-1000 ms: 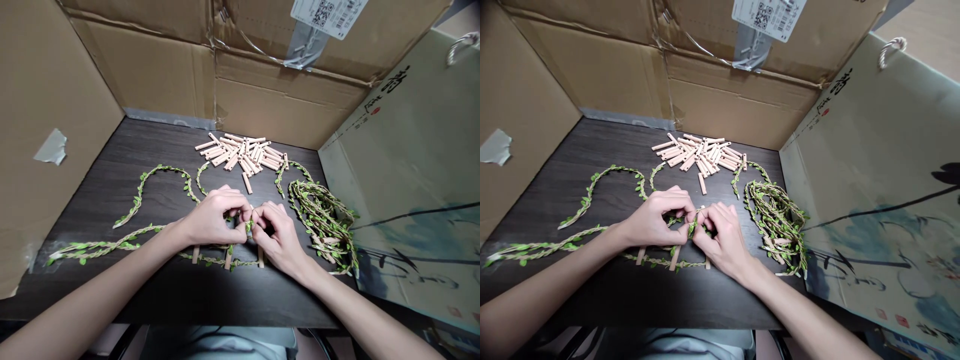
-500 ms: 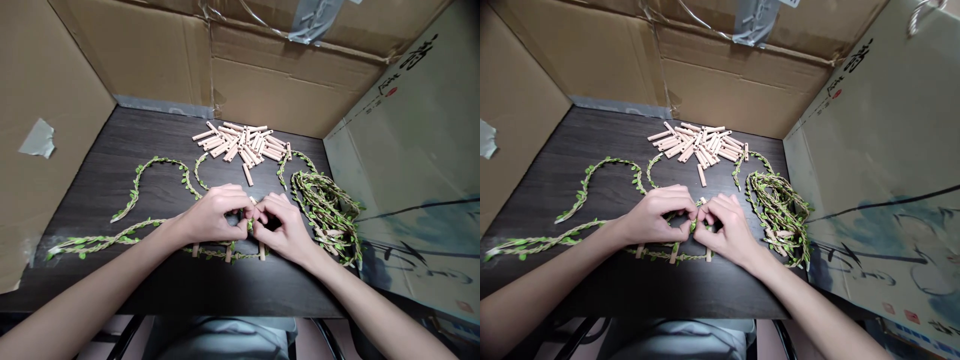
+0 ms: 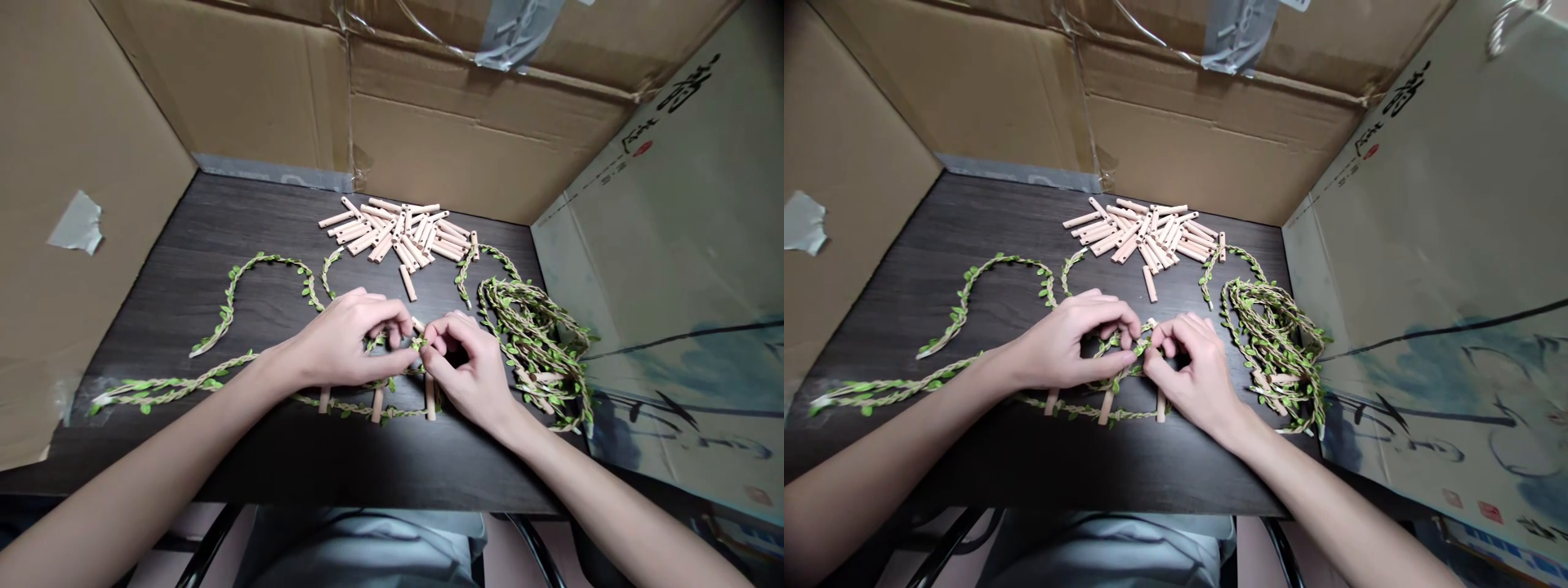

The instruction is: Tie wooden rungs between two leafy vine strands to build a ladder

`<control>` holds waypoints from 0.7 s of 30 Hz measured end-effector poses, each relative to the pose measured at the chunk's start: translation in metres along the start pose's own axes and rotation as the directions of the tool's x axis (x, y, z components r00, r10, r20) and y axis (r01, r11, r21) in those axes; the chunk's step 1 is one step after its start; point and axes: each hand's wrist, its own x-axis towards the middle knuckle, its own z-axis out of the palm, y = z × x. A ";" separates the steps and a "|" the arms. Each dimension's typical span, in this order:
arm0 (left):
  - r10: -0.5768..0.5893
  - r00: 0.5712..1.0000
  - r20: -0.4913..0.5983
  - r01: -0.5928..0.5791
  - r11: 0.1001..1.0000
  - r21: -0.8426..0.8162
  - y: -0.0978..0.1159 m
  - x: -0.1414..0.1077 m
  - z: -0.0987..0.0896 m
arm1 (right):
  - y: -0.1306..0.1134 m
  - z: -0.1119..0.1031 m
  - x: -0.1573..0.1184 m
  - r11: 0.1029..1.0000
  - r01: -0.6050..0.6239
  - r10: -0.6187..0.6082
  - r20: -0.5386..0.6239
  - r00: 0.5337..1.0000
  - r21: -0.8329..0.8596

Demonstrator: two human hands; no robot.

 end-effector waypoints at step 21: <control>0.036 0.997 0.074 -0.049 0.984 0.172 -0.004 -0.003 -0.003 | 0.000 -0.004 -0.002 0.996 0.080 -0.077 -0.075 0.994 0.039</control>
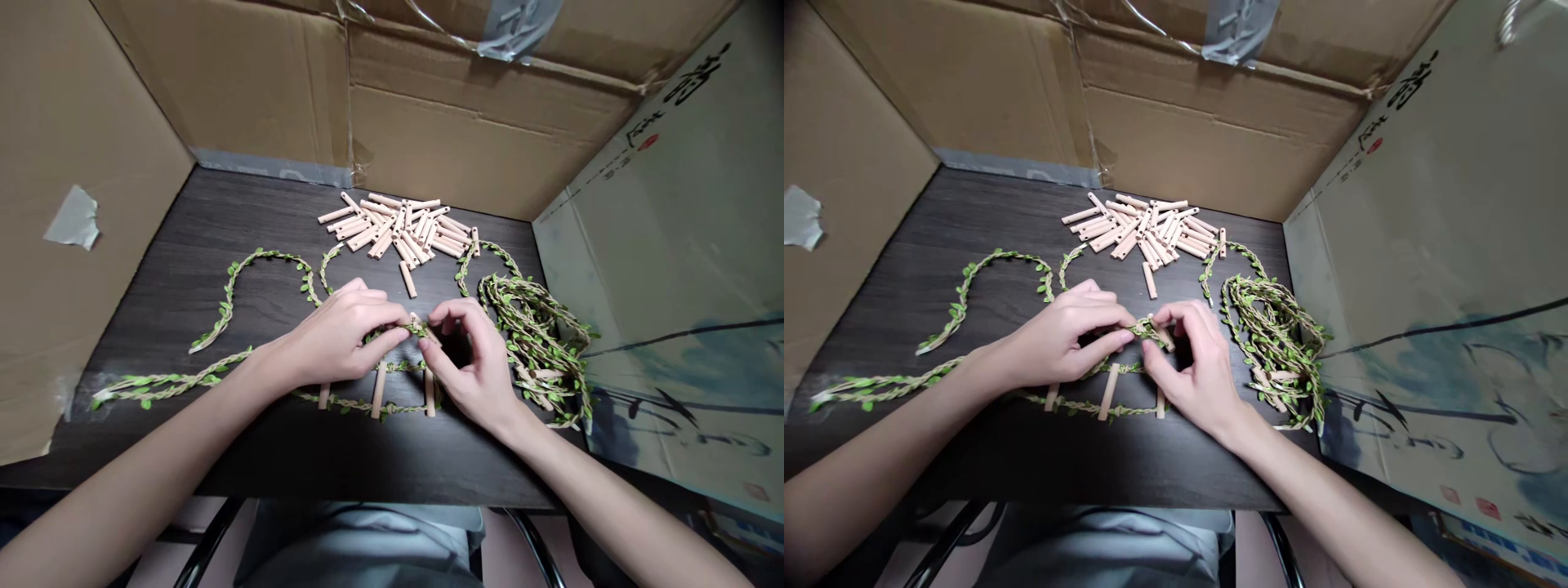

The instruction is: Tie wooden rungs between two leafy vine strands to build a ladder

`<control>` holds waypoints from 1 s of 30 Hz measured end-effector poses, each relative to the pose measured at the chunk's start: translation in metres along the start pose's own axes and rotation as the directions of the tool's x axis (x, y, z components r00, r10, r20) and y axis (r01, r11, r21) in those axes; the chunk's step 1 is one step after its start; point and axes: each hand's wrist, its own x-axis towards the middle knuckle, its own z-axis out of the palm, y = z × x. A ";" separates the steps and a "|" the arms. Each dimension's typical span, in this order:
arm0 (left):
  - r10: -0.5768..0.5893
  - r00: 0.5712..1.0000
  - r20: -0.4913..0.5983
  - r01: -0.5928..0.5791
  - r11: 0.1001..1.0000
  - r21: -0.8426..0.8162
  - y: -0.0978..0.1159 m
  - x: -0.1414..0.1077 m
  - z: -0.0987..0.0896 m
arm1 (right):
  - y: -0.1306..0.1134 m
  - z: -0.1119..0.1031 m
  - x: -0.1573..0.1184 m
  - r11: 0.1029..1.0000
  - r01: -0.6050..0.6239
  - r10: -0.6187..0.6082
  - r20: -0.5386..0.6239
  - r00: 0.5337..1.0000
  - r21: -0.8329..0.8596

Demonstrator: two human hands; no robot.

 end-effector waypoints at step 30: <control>0.064 0.997 0.053 -0.055 0.987 -0.152 0.002 0.000 -0.007 | 0.002 -0.003 0.002 0.993 0.122 -0.122 0.047 0.991 0.004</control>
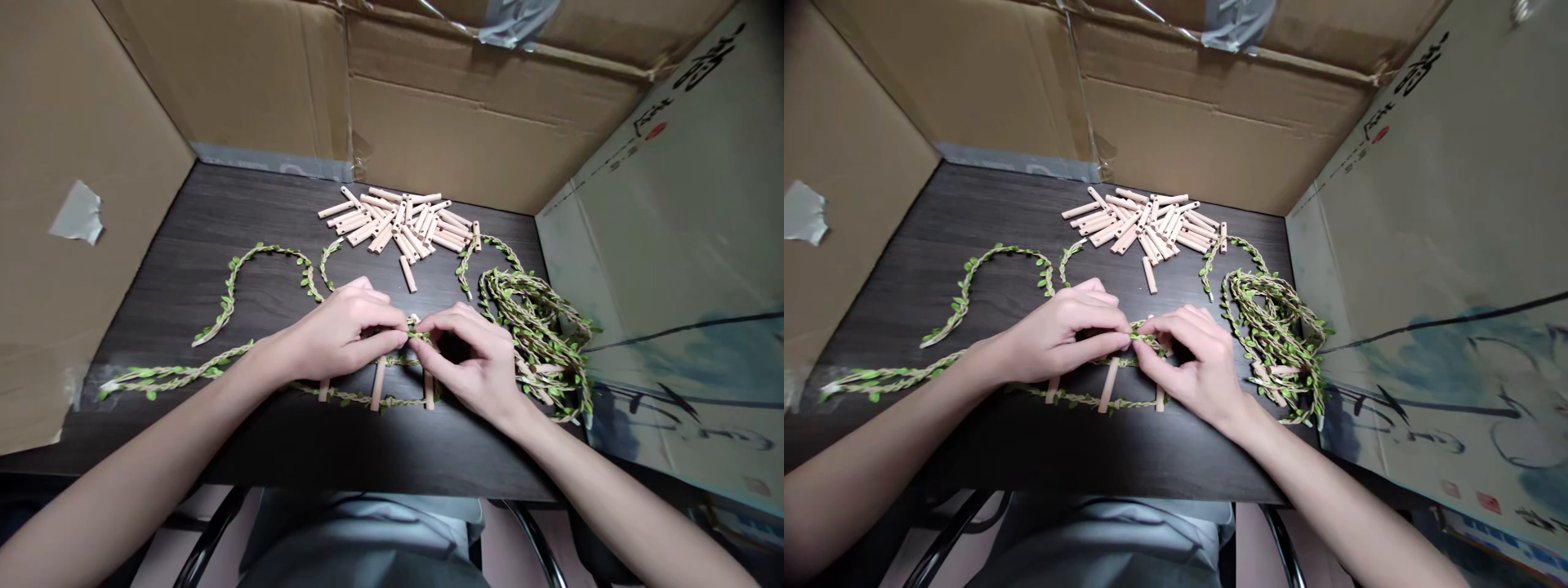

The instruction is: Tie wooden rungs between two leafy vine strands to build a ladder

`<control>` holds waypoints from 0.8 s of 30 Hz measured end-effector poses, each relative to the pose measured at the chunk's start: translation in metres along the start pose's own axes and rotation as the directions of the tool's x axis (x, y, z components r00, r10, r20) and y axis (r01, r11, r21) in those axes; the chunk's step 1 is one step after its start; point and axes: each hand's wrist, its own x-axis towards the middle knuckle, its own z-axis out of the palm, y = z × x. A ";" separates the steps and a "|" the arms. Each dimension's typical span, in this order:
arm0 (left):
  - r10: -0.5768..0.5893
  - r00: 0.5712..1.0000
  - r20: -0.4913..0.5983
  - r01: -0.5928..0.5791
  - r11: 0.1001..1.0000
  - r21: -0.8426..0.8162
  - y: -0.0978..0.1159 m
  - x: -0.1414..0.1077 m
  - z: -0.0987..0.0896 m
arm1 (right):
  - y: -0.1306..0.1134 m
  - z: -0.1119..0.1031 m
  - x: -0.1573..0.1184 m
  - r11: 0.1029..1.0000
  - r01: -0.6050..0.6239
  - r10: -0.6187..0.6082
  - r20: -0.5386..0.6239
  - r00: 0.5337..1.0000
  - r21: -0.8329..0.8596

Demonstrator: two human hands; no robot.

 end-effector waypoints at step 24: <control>0.141 0.985 -0.103 -0.089 0.912 0.401 0.002 0.004 0.017 | -0.001 0.000 0.002 0.867 -0.389 0.367 0.129 0.921 0.313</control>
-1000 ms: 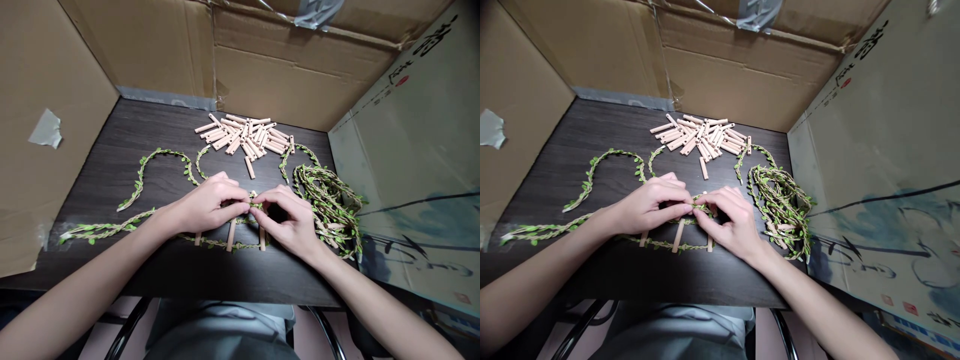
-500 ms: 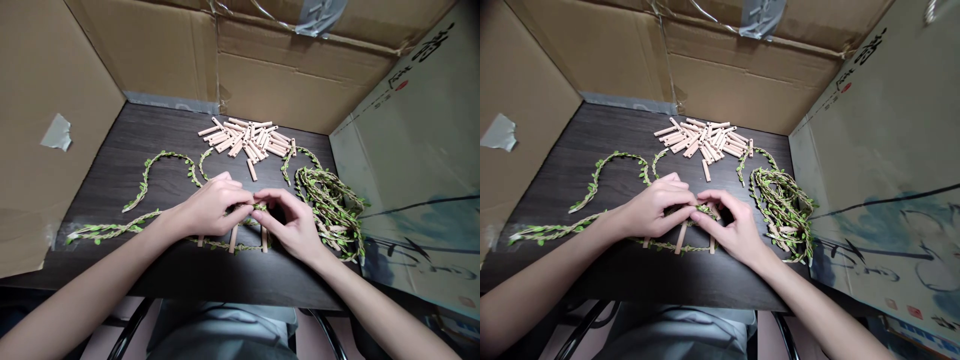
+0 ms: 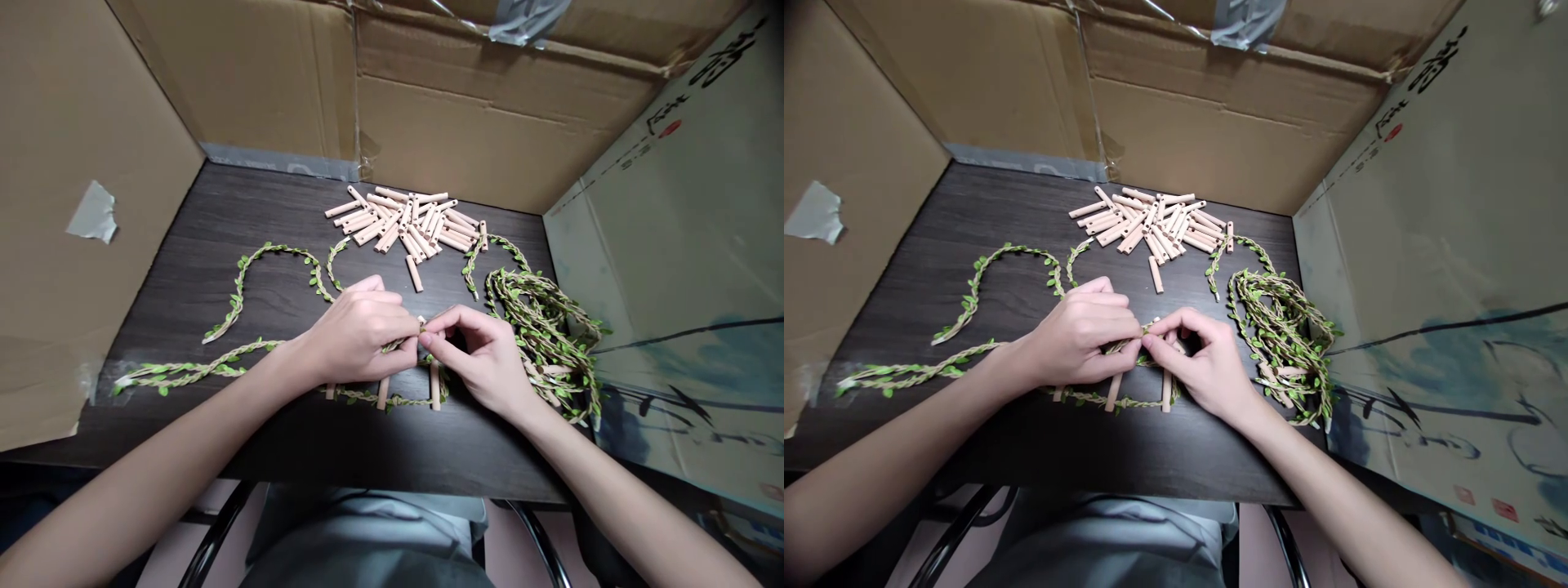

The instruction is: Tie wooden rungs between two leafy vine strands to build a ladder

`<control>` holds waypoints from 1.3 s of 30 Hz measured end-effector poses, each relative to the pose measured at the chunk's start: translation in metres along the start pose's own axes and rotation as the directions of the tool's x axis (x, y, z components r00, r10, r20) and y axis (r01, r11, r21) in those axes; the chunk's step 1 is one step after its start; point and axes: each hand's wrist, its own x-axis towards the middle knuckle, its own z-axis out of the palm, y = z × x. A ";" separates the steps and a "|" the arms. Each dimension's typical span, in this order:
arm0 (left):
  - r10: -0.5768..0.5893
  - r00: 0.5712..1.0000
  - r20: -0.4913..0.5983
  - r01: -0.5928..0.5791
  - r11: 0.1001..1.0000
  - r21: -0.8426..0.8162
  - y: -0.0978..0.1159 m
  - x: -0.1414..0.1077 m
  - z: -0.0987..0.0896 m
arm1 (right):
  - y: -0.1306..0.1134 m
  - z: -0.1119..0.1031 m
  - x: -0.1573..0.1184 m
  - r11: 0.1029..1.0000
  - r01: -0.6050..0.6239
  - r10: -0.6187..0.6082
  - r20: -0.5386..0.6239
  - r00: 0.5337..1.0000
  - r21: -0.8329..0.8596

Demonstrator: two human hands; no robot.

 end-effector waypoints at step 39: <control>-0.167 0.927 0.336 0.319 0.823 -0.470 -0.016 0.001 -0.017 | 0.009 0.005 0.004 0.995 0.091 -0.090 0.023 0.996 -0.039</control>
